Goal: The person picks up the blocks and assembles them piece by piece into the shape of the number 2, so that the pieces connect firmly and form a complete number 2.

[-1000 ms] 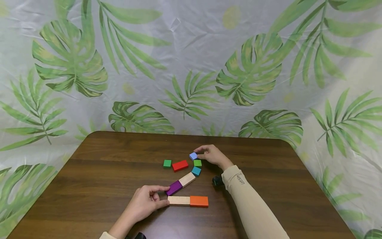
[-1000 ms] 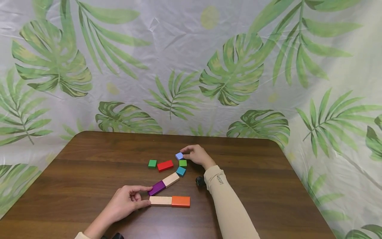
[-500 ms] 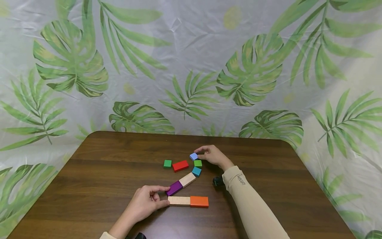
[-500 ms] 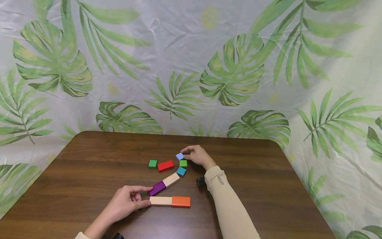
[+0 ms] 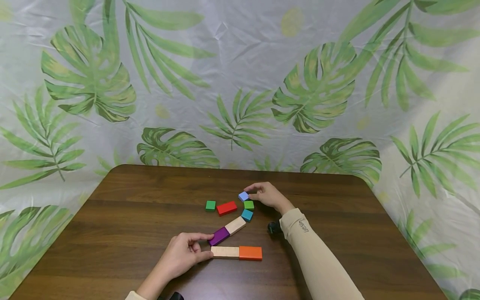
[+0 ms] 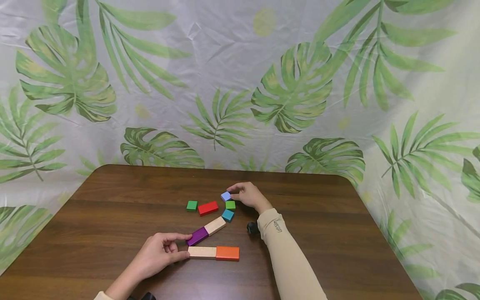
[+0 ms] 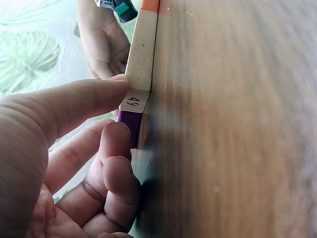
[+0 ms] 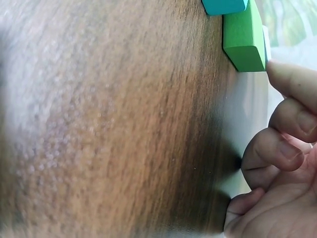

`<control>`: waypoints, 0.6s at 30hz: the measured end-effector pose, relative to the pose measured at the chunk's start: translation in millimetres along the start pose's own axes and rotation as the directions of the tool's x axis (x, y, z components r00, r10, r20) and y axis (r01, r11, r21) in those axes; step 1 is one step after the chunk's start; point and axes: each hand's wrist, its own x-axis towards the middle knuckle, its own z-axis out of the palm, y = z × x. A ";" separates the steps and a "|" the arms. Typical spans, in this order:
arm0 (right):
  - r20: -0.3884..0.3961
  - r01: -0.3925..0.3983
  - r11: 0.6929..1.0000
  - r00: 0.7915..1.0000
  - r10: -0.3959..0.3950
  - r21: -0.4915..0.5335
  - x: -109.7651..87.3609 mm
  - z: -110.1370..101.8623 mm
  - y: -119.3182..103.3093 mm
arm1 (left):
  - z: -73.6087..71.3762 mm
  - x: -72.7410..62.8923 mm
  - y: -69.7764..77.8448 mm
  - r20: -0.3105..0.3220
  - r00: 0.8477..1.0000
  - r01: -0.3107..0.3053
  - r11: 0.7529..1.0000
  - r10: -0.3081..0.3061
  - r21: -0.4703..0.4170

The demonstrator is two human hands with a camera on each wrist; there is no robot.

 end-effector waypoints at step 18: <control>0.013 0.008 0.999 1.000 -0.008 0.032 -3.0 -4.4 0.2 | -0.1 -0.5 -0.7 0.002 1.000 -0.011 1.000 0.011 -0.005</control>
